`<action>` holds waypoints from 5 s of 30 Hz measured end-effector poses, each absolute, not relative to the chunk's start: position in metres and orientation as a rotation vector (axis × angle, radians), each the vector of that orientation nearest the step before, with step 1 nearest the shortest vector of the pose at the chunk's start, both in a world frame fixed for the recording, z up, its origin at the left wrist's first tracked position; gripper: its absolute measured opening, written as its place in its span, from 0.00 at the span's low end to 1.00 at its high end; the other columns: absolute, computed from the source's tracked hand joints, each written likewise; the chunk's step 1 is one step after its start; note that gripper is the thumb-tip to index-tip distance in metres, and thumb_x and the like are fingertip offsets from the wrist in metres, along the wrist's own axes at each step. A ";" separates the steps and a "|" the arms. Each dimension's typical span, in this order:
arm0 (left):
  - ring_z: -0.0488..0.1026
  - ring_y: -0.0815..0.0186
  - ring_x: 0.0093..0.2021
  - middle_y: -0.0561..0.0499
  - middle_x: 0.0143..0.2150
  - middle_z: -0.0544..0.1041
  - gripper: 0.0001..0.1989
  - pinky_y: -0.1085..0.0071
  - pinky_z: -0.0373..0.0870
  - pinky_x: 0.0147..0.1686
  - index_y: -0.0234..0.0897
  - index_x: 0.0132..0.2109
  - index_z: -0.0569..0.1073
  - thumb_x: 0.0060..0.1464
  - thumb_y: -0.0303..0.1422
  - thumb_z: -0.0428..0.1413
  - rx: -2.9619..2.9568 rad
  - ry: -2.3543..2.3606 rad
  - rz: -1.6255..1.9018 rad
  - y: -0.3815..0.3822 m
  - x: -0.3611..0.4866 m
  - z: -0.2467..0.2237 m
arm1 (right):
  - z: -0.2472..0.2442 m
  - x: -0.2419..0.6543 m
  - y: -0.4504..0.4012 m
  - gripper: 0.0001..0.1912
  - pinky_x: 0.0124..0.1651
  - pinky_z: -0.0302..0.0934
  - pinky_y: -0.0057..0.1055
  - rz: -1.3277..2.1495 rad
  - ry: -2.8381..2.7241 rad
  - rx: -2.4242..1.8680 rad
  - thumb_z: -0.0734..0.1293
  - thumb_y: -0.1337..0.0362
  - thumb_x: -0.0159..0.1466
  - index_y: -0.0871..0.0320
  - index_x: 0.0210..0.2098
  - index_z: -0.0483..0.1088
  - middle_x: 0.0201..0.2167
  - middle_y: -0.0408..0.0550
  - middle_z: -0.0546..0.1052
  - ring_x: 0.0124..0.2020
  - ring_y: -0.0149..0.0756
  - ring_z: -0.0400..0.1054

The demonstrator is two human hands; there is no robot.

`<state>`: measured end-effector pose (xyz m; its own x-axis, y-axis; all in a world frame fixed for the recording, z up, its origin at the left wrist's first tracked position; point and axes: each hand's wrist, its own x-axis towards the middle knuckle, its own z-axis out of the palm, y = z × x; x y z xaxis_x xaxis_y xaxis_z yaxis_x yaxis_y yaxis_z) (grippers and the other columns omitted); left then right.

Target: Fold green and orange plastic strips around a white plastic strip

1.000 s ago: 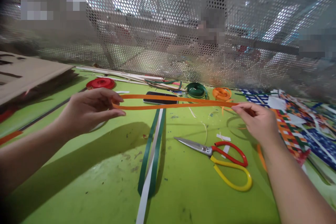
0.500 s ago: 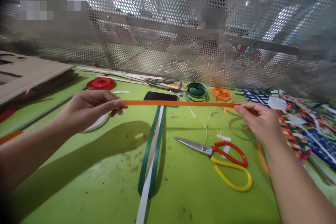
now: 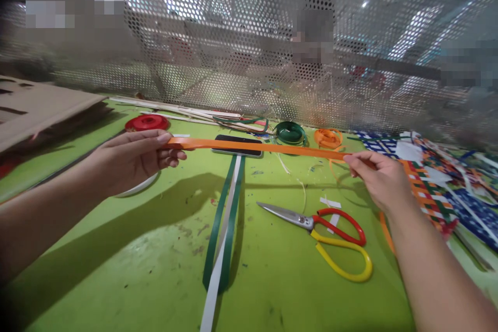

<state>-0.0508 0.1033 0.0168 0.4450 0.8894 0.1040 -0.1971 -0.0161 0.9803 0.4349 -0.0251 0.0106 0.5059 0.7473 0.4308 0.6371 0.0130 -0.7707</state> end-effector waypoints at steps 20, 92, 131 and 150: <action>0.86 0.61 0.37 0.45 0.34 0.86 0.15 0.73 0.84 0.40 0.34 0.39 0.83 0.55 0.42 0.72 1.337 0.643 0.966 0.099 -0.052 0.017 | 0.015 0.428 -0.027 0.20 0.24 0.59 0.38 0.185 -1.281 -1.699 0.77 0.38 0.54 0.47 0.31 0.79 0.21 0.45 0.74 0.21 0.40 0.64; 0.79 0.64 0.31 0.48 0.30 0.84 0.18 0.69 0.74 0.37 0.38 0.35 0.85 0.50 0.49 0.72 1.765 1.251 0.883 0.095 -0.055 0.019 | 0.017 0.403 -0.025 0.18 0.29 0.60 0.31 0.392 -1.349 -1.516 0.76 0.45 0.62 0.52 0.33 0.74 0.21 0.41 0.73 0.24 0.34 0.65; 0.82 0.66 0.34 0.49 0.32 0.85 0.15 0.72 0.79 0.38 0.35 0.39 0.79 0.53 0.39 0.74 1.448 0.915 0.929 0.100 -0.053 0.015 | 0.017 0.408 -0.023 0.23 0.41 0.72 0.34 0.291 -1.251 -1.639 0.80 0.40 0.50 0.51 0.33 0.83 0.30 0.48 0.85 0.31 0.38 0.76; 0.85 0.59 0.44 0.44 0.43 0.87 0.19 0.63 0.84 0.51 0.33 0.53 0.81 0.61 0.40 0.69 1.576 0.932 0.920 0.102 -0.061 0.014 | 0.015 0.419 -0.025 0.22 0.27 0.60 0.26 0.297 -1.254 -1.644 0.79 0.43 0.54 0.53 0.36 0.81 0.30 0.46 0.82 0.23 0.29 0.64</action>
